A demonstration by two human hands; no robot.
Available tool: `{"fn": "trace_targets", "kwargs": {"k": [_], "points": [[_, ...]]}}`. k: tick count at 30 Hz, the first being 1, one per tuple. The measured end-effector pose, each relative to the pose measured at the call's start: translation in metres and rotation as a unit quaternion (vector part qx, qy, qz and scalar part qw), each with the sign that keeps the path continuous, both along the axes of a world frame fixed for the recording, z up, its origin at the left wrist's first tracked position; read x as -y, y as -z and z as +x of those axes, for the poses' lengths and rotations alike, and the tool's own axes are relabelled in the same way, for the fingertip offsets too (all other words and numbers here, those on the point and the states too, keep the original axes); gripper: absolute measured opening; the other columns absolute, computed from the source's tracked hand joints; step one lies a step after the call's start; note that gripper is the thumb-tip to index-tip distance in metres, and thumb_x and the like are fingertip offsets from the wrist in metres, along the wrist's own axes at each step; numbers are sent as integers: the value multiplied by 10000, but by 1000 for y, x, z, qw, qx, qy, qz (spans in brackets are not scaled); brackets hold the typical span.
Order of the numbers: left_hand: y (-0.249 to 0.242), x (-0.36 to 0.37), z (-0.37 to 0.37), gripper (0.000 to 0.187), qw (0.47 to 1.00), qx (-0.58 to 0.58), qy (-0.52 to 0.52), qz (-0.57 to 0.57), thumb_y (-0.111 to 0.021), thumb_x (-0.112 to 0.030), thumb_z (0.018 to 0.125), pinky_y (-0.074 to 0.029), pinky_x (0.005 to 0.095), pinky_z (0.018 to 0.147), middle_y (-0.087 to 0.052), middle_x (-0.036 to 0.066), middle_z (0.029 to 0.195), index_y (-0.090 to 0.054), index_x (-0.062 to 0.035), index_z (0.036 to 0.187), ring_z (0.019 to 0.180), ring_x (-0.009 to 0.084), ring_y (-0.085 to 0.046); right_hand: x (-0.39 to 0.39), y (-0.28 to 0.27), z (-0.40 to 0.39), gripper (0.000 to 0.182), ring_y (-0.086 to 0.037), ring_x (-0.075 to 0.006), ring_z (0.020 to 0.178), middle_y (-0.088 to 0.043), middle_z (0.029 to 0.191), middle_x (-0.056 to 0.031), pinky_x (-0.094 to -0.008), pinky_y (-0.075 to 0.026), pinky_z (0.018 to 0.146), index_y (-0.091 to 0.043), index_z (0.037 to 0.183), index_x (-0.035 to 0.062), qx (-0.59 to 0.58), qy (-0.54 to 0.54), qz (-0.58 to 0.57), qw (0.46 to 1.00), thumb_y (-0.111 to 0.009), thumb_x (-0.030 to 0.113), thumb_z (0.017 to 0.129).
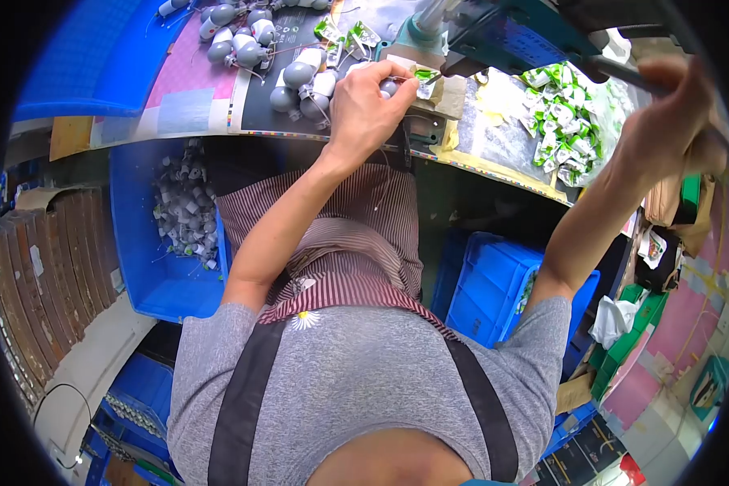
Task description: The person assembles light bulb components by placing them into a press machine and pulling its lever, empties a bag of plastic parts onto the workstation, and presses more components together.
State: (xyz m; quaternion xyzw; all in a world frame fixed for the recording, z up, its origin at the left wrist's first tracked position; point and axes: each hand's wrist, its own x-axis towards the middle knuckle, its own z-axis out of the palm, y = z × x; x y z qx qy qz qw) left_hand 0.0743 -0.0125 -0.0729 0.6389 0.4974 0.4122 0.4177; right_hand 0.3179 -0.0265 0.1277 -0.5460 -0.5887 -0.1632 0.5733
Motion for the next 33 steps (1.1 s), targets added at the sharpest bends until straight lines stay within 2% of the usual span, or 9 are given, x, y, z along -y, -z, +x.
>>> {"fn": "trace_targets", "kwargs": {"k": [2,3,7,10,19,24,28,32,33], "points": [[3,-1,1,232,999,-21,0,37,-736,-247,867,-479,257,568,-711,37,730,-744,-27,941,613,73,-607,28,15,-58,538,-556,-132,473,-634,564,-68,-255,-430,529,-650,647,2,-4,51,17,999,-561,383,1017],[3,0,2,209,998,-34,-6,52,-727,-228,862,-514,320,650,-728,86,809,-736,-28,924,696,174,-665,35,21,-51,458,-551,-140,475,-622,563,-66,-261,-428,524,-681,691,0,65,22,35,997,-623,348,983],[-3,4,5,160,988,-86,-8,130,-716,-197,847,-495,416,806,-698,124,872,-709,-41,884,855,329,-629,56,37,-28,231,-499,-159,470,-524,542,-25,-274,-395,485,-761,802,41,363,-66,68,927,-824,260,841],[-9,6,5,163,986,-92,-13,141,-712,-191,850,-499,407,784,-703,115,880,-697,-37,901,835,316,-634,61,47,-31,302,-463,-139,469,-441,525,40,-269,-347,458,-776,841,114,482,-21,84,872,-890,369,725],[-1,1,4,137,983,-84,-5,161,-696,-165,849,-495,409,763,-701,117,872,-691,-38,899,810,316,-628,64,105,-21,284,-481,-197,530,-511,667,-21,-298,-380,465,-715,1082,85,322,-97,37,941,-712,319,922],[-4,3,4,131,984,-96,-12,148,-689,-157,848,-499,409,759,-703,121,865,-691,-32,888,808,322,-634,37,34,-40,209,-507,-125,555,-607,694,-72,-263,-389,507,-695,878,14,40,-124,3,991,-561,150,964],[-1,0,6,133,983,-91,-15,157,-693,-158,849,-506,409,761,-706,121,865,-688,-30,884,821,323,-646,-4,-22,-7,215,-353,-42,439,-457,614,61,-221,-245,392,-589,835,111,-149,-238,-203,938,-515,183,1023],[-4,-1,5,127,987,-88,-1,137,-693,-152,855,-513,404,770,-706,118,855,-687,-33,899,833,316,-657,-62,6,9,244,-342,-46,416,-426,571,42,-243,-252,378,-559,769,126,-369,-252,-275,851,-553,187,1006],[-6,-1,5,132,987,-92,5,135,-693,-150,858,-514,403,769,-704,124,852,-684,-30,911,831,310,-660,-62,29,21,161,-413,-94,463,-494,632,-1,-283,-308,426,-590,845,107,-269,-197,-316,888,-556,174,987]]}}
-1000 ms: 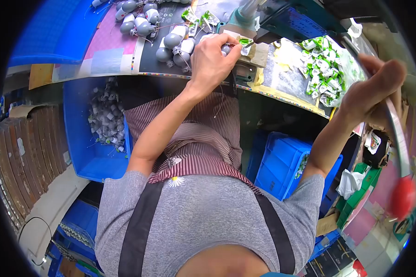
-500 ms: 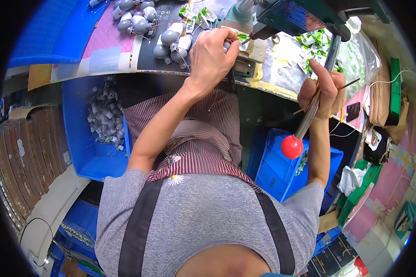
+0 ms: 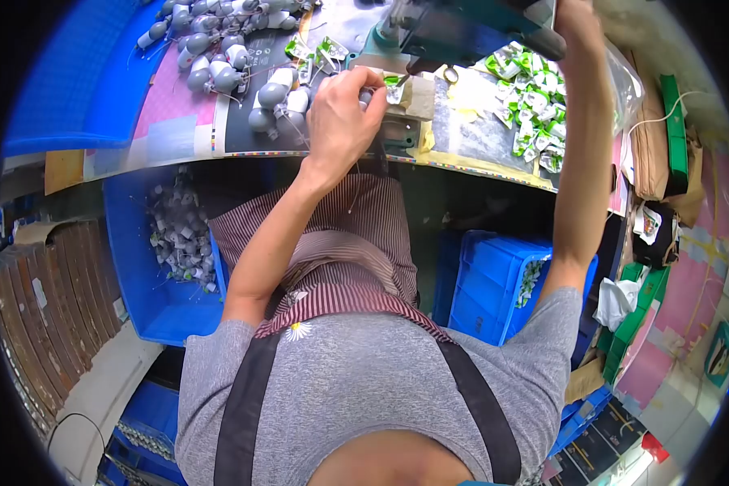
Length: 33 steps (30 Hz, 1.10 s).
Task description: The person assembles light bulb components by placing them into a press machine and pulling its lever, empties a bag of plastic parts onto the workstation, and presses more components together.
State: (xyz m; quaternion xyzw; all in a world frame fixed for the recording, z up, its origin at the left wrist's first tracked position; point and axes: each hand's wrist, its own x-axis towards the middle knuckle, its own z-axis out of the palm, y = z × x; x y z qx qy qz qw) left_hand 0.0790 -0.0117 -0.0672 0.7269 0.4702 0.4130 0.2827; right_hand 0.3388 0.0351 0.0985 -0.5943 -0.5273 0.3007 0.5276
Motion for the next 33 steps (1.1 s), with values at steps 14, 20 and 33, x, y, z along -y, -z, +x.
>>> {"fn": "trace_targets", "kwargs": {"k": [14,20,33], "points": [[-5,-66,-56,326,989,-81,-56,107,-664,-212,922,-483,448,928,-611,217,1058,-590,-11,1168,1063,382,-602,50,202,52,245,-608,-288,1007,-679,1025,-108,-448,-458,847,-649,1122,71,720,147,-2,678,-633,161,895],[0,-119,-113,370,868,-476,-134,44,-622,-413,942,-498,552,864,-610,292,1104,-594,-159,1210,1066,478,-599,55,191,69,268,-597,-299,1021,-685,1008,-96,-447,-447,862,-663,1098,94,632,115,24,766,-679,167,840],[4,-124,-170,637,962,191,-123,-150,-873,-195,774,-512,251,590,-730,110,906,-519,30,1254,713,133,-659,102,149,-17,239,-640,-186,784,-655,896,-92,-320,-507,701,-658,1150,6,-7,72,-7,997,-667,38,914]]}}
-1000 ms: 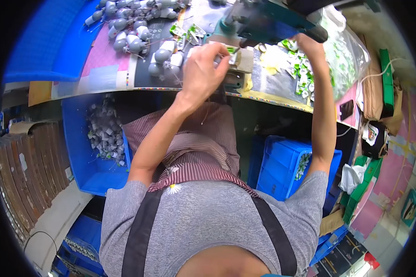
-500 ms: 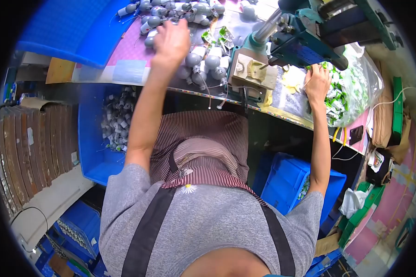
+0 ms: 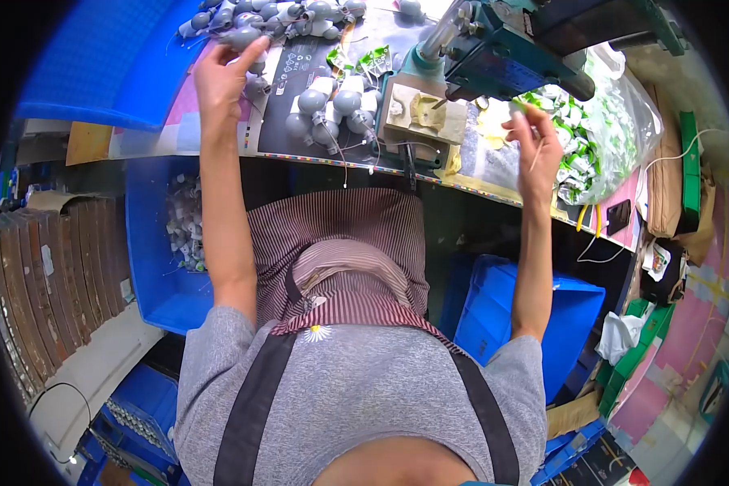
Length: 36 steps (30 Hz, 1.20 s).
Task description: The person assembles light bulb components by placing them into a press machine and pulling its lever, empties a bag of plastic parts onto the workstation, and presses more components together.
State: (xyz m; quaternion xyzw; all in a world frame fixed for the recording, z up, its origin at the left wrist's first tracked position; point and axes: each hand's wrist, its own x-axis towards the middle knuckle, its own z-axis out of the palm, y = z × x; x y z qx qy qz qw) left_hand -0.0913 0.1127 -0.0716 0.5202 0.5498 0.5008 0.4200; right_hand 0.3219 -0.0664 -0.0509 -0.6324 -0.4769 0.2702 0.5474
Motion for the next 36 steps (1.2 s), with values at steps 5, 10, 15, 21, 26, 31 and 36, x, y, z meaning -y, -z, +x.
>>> {"fn": "trace_targets", "kwargs": {"k": [5,10,15,21,26,31,36], "points": [[-33,40,34,468,978,208,-10,24,-809,-151,853,-364,194,443,-721,63,836,-586,14,1231,557,77,-564,22,10,-89,232,-622,-117,784,-656,955,-58,-245,-509,746,-670,1123,9,223,7,108,969,-710,-2,894],[-37,62,67,479,962,214,126,116,-684,-15,916,-576,289,831,-678,117,1105,-501,36,1355,932,225,-720,7,31,-114,224,-589,-227,772,-646,1017,-107,-354,-489,692,-695,1033,32,410,16,185,893,-757,-4,821],[-44,82,85,398,921,302,233,82,-479,-19,976,-422,449,1134,-505,193,1381,-456,89,1359,1307,395,-529,6,14,-109,150,-562,-241,761,-628,887,-103,-368,-464,691,-702,1049,42,403,6,156,902,-647,76,913],[-40,93,95,351,899,373,230,-6,-483,-74,989,-508,447,1022,-460,244,1425,-471,36,1322,1251,411,-573,-8,5,-39,207,-531,-56,710,-609,809,-7,-222,-421,612,-661,1049,6,-16,62,29,998,-549,179,1028],[-39,104,104,354,862,403,288,-103,-457,-36,963,-560,345,839,-540,249,1359,-461,-8,1316,938,238,-666,-35,26,5,311,-503,-31,610,-612,674,10,-208,-390,552,-685,864,10,-1,72,-26,997,-666,296,984],[-33,106,108,282,904,289,292,-118,-568,-172,1010,-547,243,642,-705,171,1072,-556,16,1219,716,112,-639,-46,36,4,361,-515,-126,558,-599,619,-56,-304,-421,551,-684,832,14,216,90,-22,972,-621,327,1000],[-34,111,109,229,919,228,286,-147,-583,-167,1005,-550,232,638,-701,146,1041,-597,-8,1169,745,110,-646,-47,37,2,361,-503,-128,551,-588,613,-61,-311,-402,540,-681,808,19,232,68,-16,970,-624,321,997]]}}
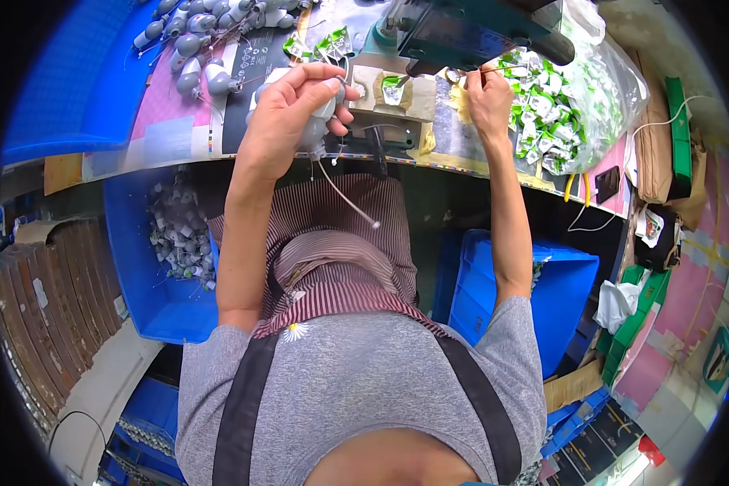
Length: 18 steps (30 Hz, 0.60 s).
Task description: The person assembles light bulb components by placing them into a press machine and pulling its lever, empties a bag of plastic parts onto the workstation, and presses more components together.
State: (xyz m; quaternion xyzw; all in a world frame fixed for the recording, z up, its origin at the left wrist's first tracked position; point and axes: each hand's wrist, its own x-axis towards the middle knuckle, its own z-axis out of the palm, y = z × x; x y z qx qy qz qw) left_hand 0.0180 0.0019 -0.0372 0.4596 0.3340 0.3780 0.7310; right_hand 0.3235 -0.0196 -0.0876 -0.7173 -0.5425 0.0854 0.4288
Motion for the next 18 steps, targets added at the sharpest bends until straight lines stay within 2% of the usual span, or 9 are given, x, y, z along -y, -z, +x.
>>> {"fn": "trace_targets", "kwargs": {"k": [3,4,6,8,9,12,13,16,18], "points": [[5,2,2,218,999,-38,1,5,-602,-138,992,-553,238,609,-708,134,990,-592,-7,1165,727,112,-649,0,0,1,378,-476,-95,549,-593,627,-21,-279,-379,527,-686,801,17,-97,3,30,995,-606,320,1013],[7,3,3,218,999,-49,0,8,-608,-128,988,-554,240,598,-710,131,973,-588,-5,1167,719,113,-650,0,3,0,378,-475,-65,540,-599,644,4,-229,-362,501,-672,804,28,-250,-35,56,966,-576,311,1035],[7,11,10,159,982,-155,-54,97,-661,-133,946,-523,234,576,-719,80,936,-655,-40,1074,697,101,-640,10,-23,-21,348,-491,-42,535,-600,648,7,-189,-358,475,-647,836,42,-451,-83,34,888,-551,300,1049],[3,19,18,123,925,-291,-110,217,-693,-134,915,-513,243,596,-723,57,923,-691,-52,1007,698,97,-635,16,-25,-40,313,-507,-37,534,-606,658,-2,-188,-367,452,-627,874,50,-480,-120,1,869,-548,298,1050],[5,21,23,113,909,-269,-144,285,-714,-141,882,-509,278,636,-717,58,865,-706,-45,942,689,122,-634,19,-29,-54,308,-509,-41,533,-611,667,-5,-193,-375,458,-628,895,50,-479,-122,-2,869,-549,305,1049],[13,22,28,138,865,-298,-163,369,-703,-140,887,-518,312,673,-702,95,829,-693,-20,955,686,170,-649,22,-29,-78,278,-541,-76,563,-640,713,-45,-212,-411,498,-633,935,5,-406,-118,-17,906,-545,243,1048],[14,22,29,148,861,-307,-166,370,-708,-145,880,-518,318,674,-699,108,832,-693,-17,952,694,199,-661,22,-31,-82,298,-529,-58,565,-633,699,-24,-207,-421,516,-638,914,2,-336,-109,-28,935,-545,250,1050],[6,26,32,153,893,-311,-148,290,-720,-150,867,-522,320,688,-705,108,861,-698,-16,938,722,206,-678,20,-28,-85,319,-585,-73,583,-639,644,-27,-242,-468,552,-651,870,-14,-222,-120,-38,967,-543,234,1038],[11,24,35,157,880,-318,-149,321,-725,-155,863,-525,320,694,-706,112,862,-703,-15,930,735,206,-686,19,-27,-86,276,-596,-98,585,-650,642,-40,-272,-471,570,-664,898,-24,-178,-123,-33,976,-556,201,1017]]}}
